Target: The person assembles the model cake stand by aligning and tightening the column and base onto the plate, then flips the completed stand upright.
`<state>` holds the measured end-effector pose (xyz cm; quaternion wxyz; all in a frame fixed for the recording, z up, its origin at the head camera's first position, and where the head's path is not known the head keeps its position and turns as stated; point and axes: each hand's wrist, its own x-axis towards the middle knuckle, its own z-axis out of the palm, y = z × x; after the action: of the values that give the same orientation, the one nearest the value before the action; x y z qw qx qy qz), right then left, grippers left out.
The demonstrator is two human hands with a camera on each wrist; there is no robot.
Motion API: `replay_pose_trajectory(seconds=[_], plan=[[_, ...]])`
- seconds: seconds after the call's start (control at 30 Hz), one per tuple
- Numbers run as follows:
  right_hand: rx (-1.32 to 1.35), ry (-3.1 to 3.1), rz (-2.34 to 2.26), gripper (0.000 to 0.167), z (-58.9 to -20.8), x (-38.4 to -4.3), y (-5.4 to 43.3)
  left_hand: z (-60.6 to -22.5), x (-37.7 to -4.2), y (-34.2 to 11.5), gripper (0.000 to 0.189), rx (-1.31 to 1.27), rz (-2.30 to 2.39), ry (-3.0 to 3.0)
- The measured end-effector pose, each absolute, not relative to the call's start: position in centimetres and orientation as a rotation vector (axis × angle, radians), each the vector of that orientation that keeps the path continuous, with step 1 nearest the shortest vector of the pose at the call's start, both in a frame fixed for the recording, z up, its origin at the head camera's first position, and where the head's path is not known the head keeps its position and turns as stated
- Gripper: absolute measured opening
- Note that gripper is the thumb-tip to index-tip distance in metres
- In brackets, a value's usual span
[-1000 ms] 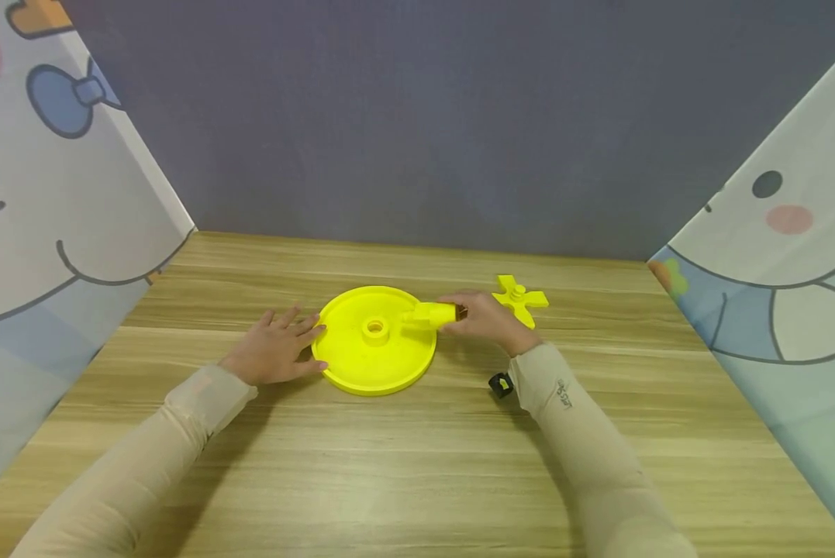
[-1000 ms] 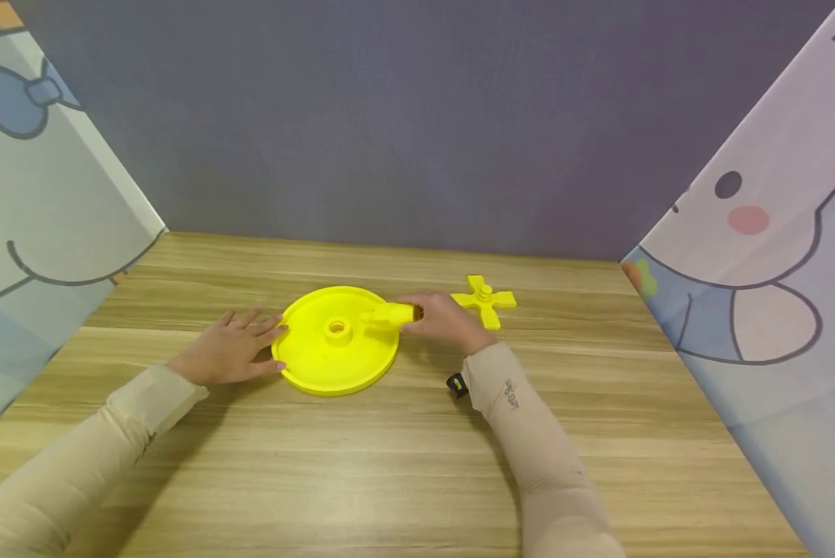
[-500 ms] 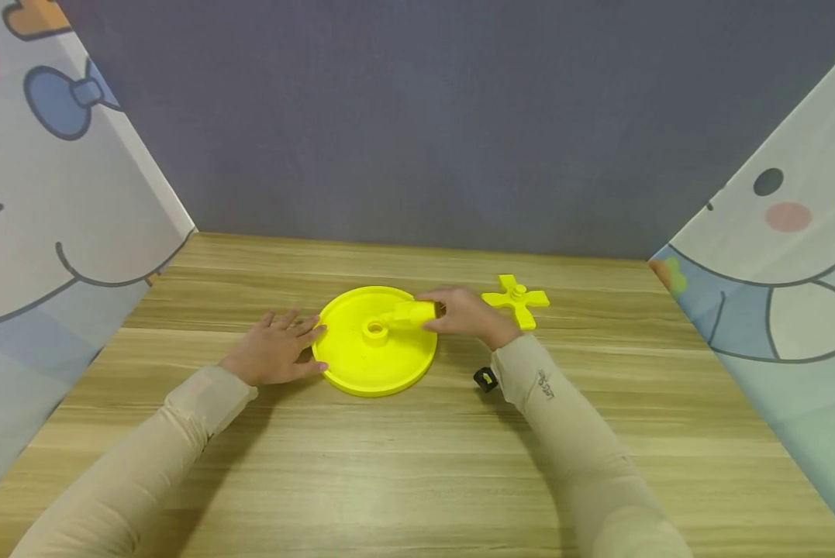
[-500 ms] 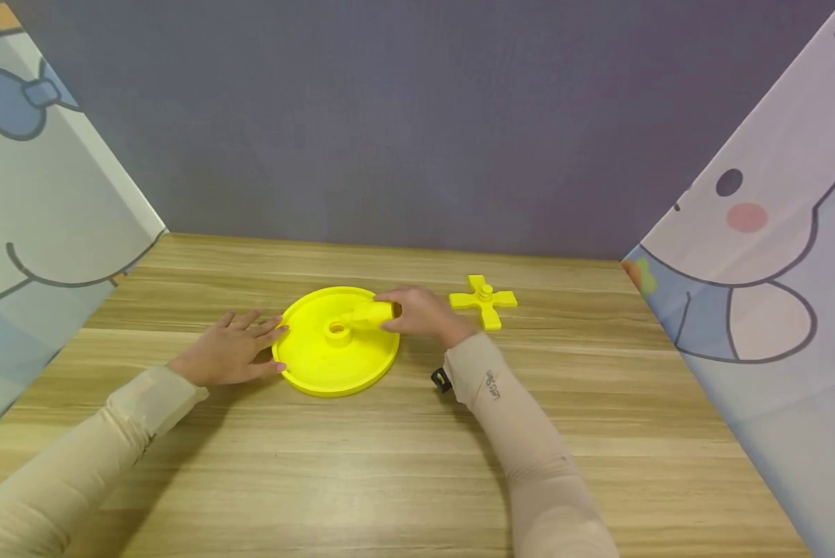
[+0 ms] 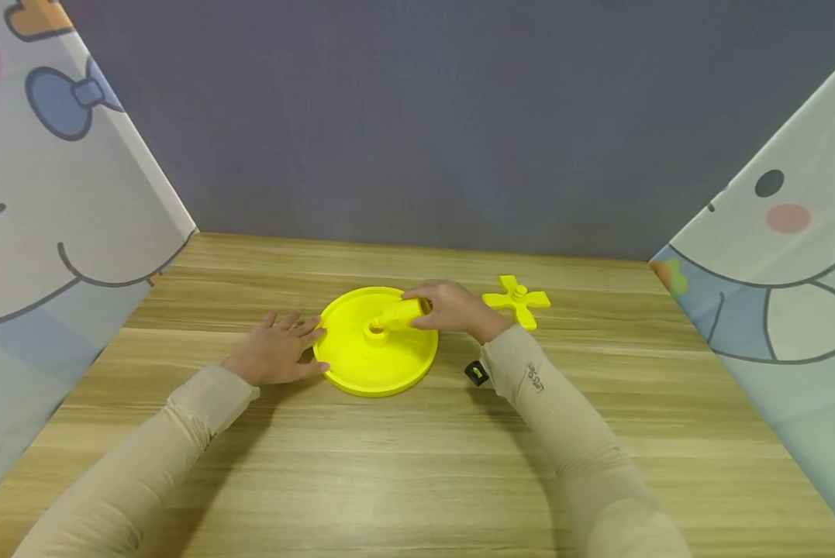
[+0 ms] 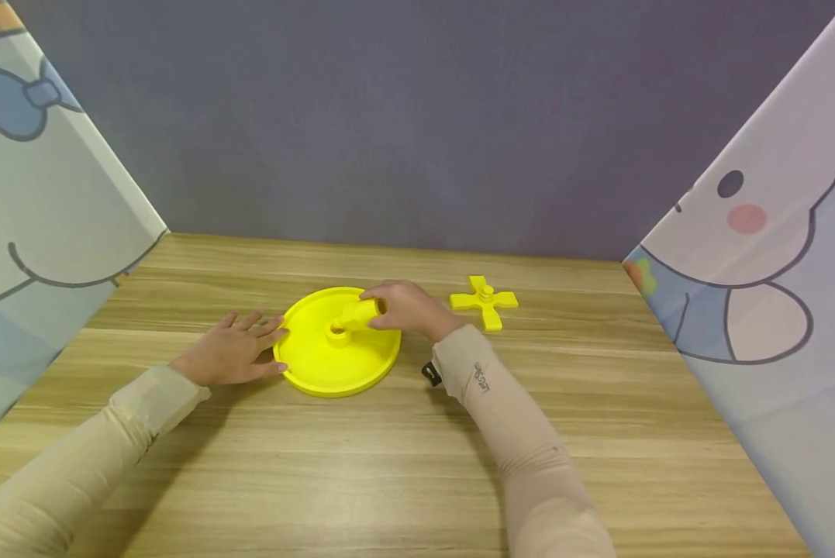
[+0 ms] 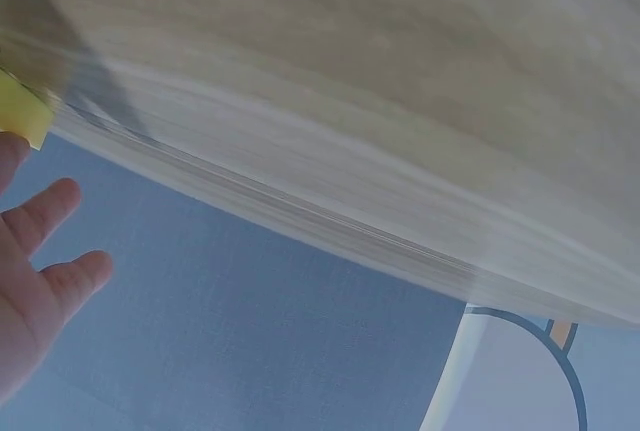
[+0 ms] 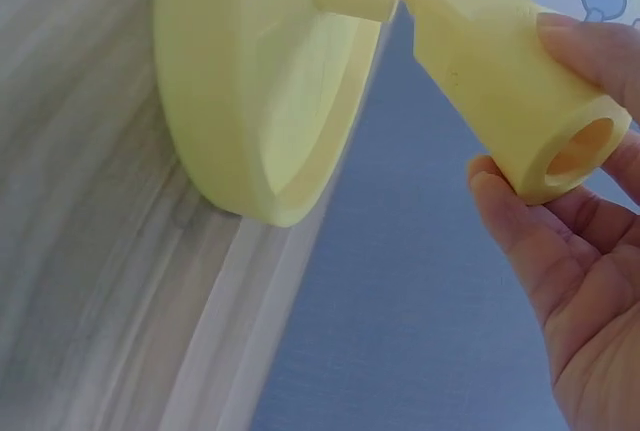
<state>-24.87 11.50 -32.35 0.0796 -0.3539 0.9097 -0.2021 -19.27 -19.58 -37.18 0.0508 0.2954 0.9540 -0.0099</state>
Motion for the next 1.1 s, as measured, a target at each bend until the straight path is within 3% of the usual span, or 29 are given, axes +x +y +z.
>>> replay_pose_trajectory(seconds=[0.77,1.1], plan=[[-1.049,2.722,-0.711,0.046,-31.2,-25.0,9.9,-36.8,-19.3,-19.4,0.071,0.886,-0.072,2.896],[-1.050,2.724,-0.636,0.047,-30.9,-24.9,9.6,-36.9,-19.2,-19.6,0.081,0.813,-0.014,2.883]])
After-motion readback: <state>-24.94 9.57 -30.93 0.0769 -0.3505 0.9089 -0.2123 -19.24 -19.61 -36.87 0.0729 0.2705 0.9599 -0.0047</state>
